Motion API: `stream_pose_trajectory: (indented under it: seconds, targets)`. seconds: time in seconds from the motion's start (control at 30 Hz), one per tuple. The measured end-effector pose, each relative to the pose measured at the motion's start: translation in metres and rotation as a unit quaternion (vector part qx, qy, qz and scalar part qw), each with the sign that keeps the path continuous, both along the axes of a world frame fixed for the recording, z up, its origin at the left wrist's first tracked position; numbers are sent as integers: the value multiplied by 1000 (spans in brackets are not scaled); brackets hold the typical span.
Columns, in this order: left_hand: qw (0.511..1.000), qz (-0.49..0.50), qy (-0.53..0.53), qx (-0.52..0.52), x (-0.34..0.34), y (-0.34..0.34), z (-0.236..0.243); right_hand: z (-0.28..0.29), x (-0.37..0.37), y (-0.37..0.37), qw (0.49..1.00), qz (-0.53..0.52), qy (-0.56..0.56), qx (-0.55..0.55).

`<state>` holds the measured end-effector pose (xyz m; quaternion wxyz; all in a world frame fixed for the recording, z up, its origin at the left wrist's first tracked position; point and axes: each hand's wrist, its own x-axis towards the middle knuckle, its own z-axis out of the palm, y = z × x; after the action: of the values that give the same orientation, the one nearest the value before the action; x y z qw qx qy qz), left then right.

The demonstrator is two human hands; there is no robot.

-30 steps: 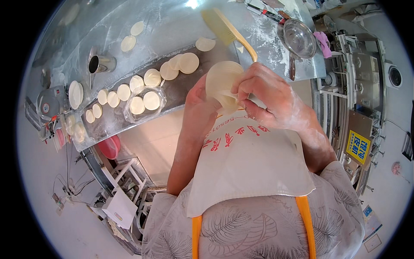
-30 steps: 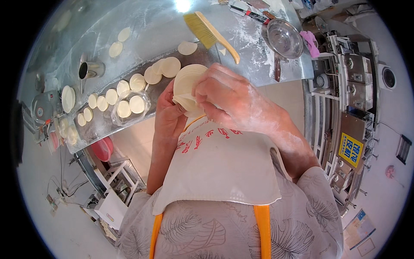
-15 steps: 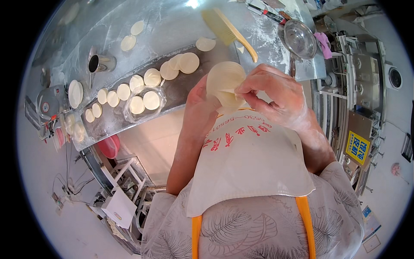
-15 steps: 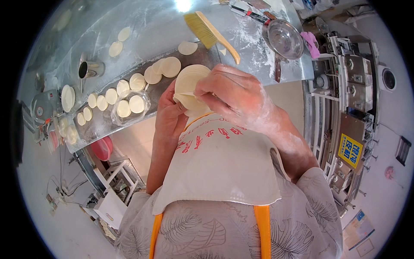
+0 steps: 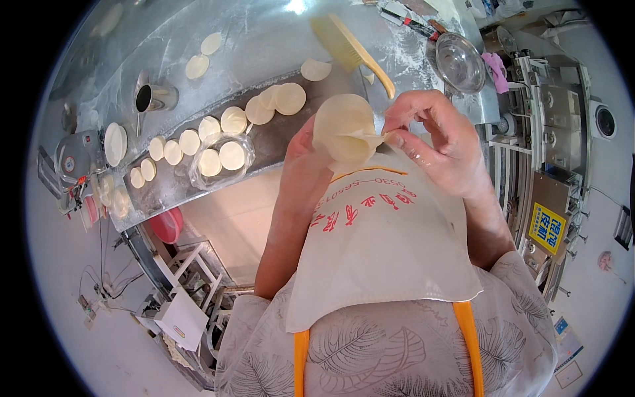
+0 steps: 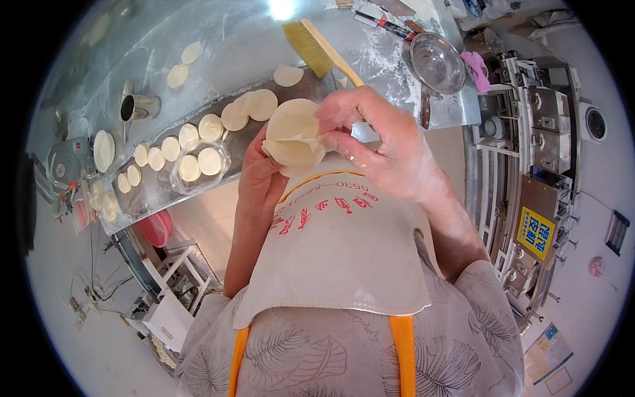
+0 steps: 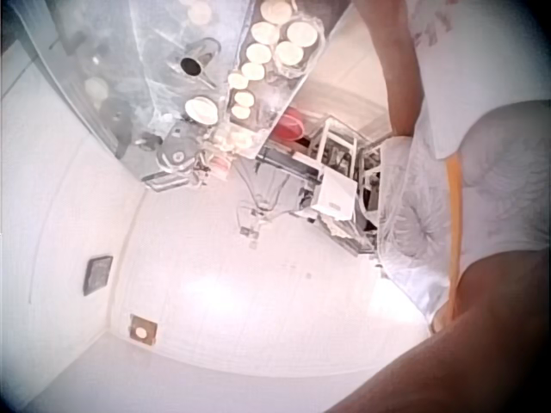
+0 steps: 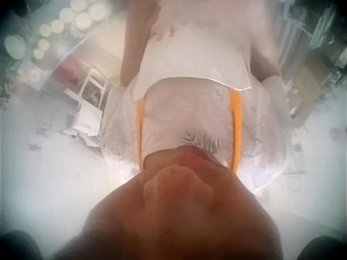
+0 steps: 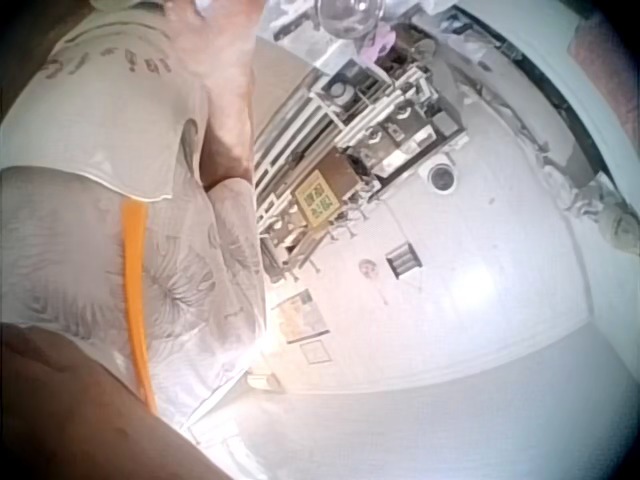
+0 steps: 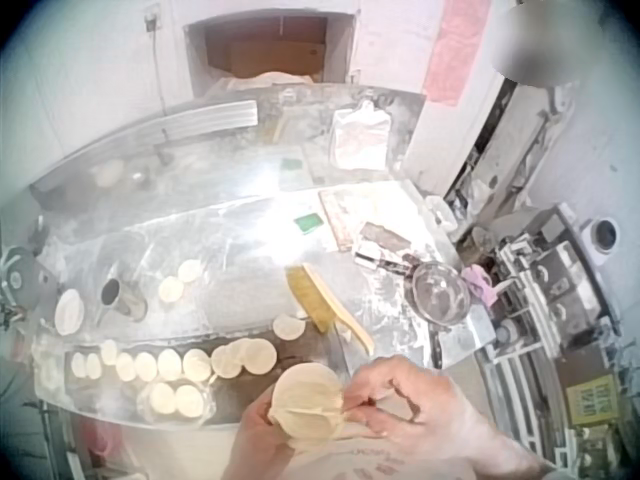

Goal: The person separates a stack of round dough discs and places them into a plastic bag. They then use a brush to dust the dough discs with flour and continue to separate and stack them on the metal counter.

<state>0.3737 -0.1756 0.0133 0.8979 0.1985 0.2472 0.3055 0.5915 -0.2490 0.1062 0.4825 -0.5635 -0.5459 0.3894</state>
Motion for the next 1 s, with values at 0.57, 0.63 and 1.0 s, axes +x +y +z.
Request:
stream_pose_trajectory:
  seconds: [0.57,0.63,1.0]
  targets:
    - [999,-12,9,28,4,-4,8,-10,-4,20,959,16,-264,104]
    - [999,-13,19,41,3,-4,8,-7,-9,19,946,28,-295,129]
    - [984,7,126,124,1,-11,7,-28,-34,13,956,65,-284,32]
